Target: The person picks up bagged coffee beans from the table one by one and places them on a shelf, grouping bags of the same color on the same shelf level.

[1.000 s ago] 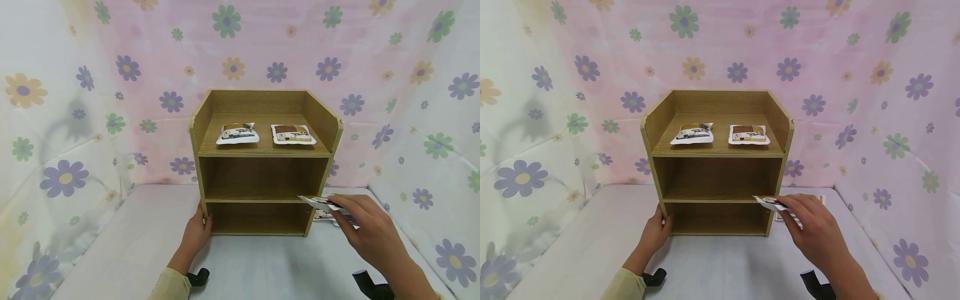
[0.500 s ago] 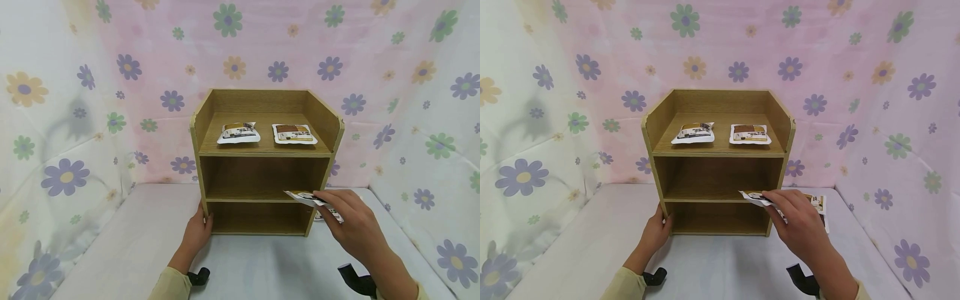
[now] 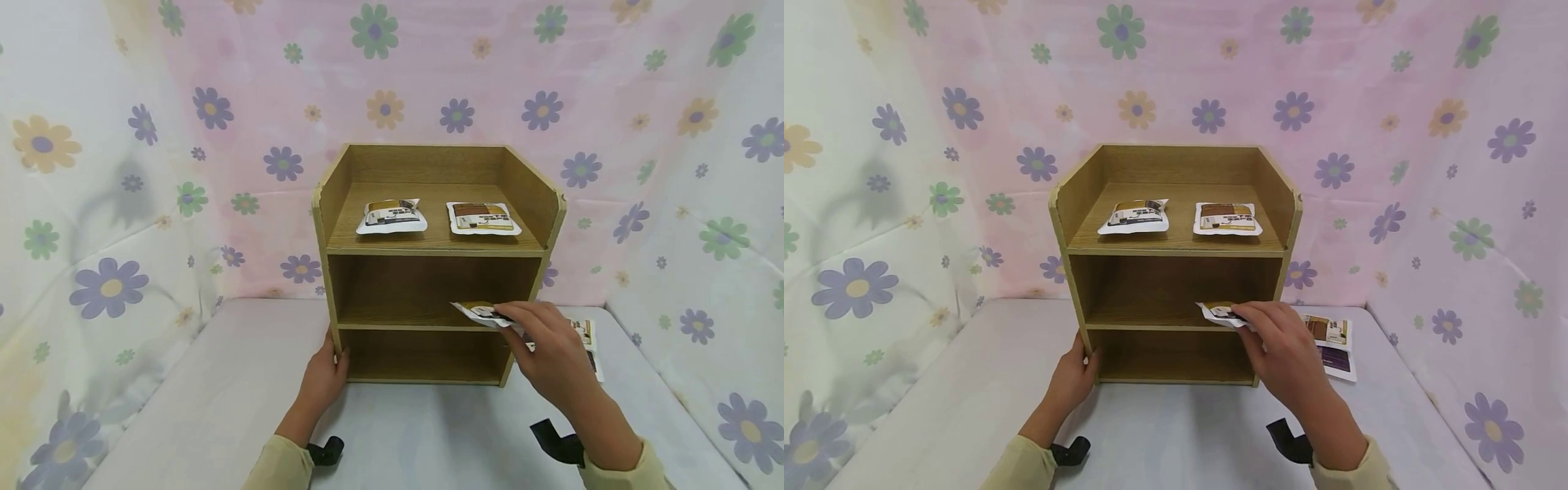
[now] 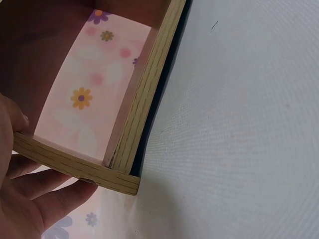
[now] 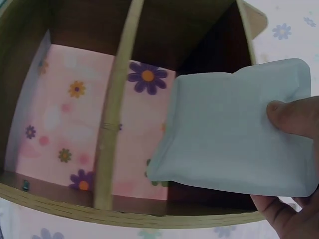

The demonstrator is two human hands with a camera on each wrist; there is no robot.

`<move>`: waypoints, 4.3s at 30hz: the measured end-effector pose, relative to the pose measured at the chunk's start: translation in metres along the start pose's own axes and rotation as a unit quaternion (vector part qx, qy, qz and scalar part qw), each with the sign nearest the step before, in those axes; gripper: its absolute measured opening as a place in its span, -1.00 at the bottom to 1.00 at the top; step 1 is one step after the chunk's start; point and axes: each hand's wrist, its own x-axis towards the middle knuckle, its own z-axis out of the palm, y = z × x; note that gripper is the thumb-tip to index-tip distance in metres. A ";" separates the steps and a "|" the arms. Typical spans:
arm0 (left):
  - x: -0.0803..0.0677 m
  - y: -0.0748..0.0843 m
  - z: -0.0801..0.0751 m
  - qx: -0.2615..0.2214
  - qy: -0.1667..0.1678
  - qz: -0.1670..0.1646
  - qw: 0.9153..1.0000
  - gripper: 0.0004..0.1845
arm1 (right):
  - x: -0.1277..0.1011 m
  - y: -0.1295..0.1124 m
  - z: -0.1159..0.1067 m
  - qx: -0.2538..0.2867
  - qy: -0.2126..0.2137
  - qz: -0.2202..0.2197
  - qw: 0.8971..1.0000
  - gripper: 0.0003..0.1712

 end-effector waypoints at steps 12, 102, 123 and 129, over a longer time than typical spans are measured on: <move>0.000 -0.001 0.002 0.001 -0.002 -0.002 1.000 -0.34 | -0.009 0.011 0.034 0.000 0.001 0.012 1.000 -0.51; 0.000 -0.001 0.001 -0.017 -0.004 -0.003 1.000 -0.36 | -0.017 0.024 0.063 -0.009 -0.059 0.062 0.996 -0.54; 0.000 -0.002 0.002 -0.013 0.004 0.010 1.000 -0.36 | -0.035 0.034 0.045 -0.003 0.002 0.078 0.997 -0.71; 0.000 -0.002 0.002 -0.012 0.004 0.011 1.000 -0.36 | -0.042 0.041 0.044 -0.005 0.007 0.095 0.995 -0.76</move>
